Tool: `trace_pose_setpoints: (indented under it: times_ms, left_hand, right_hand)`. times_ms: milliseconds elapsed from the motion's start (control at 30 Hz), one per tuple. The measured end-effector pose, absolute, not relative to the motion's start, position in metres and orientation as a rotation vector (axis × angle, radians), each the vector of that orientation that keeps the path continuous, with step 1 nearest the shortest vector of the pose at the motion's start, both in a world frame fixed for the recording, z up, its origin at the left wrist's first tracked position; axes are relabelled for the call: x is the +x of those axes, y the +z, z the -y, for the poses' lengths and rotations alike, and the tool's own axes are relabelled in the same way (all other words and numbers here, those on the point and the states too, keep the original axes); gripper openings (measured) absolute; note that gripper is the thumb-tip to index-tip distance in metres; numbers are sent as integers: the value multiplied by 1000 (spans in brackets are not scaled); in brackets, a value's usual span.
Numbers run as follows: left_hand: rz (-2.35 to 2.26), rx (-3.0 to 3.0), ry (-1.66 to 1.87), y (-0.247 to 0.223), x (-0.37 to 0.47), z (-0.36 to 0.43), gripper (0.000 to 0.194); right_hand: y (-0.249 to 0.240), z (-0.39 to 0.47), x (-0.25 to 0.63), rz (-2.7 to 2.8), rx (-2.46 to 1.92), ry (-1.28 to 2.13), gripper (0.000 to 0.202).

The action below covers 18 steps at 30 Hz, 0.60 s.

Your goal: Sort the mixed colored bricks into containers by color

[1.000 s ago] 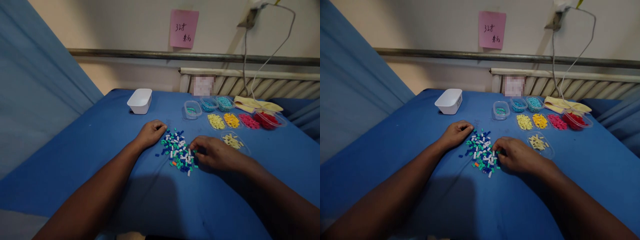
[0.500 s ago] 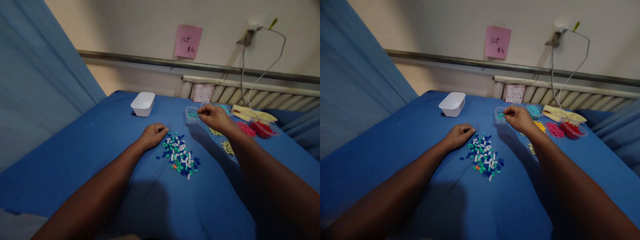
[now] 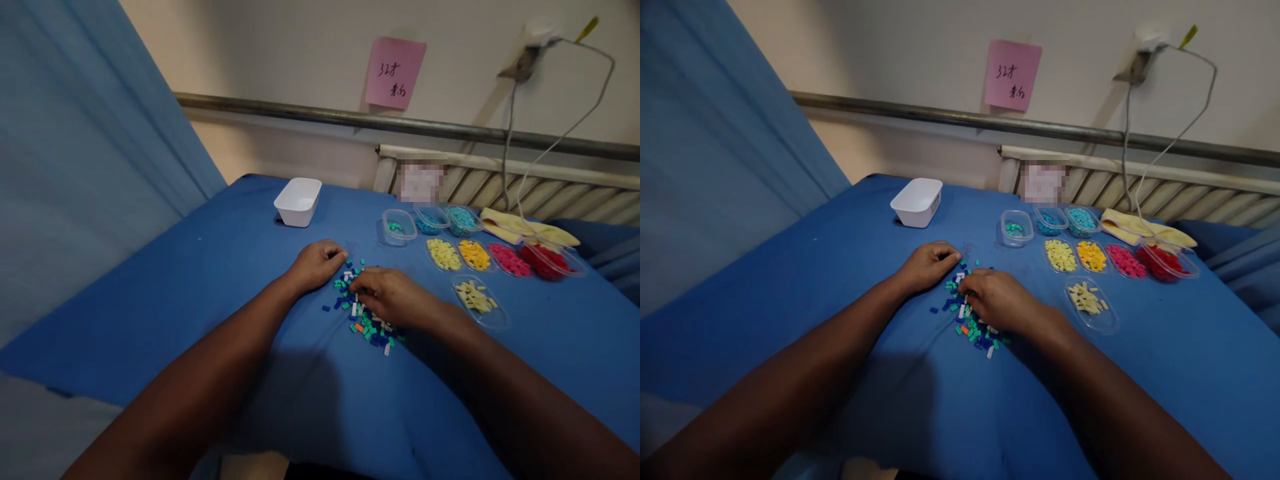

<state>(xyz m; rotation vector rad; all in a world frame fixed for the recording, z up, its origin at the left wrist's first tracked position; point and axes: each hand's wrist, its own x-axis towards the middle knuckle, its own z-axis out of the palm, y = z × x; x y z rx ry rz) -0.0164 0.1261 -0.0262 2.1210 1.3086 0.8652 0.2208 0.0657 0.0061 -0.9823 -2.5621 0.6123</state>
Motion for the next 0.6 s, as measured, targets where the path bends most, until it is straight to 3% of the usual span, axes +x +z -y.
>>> trace_pose_setpoints:
  times_ms: [300, 600]
  left_hand:
    - [-1304, 2110, 849, -26, -16, -125, 35]
    - [-1307, 2098, 851, -26, -16, -124, 32]
  right_hand:
    - [20, -78, 251, 2615, -1307, 660, 29]
    - [16, -75, 240, 2675, -1243, 488, 25]
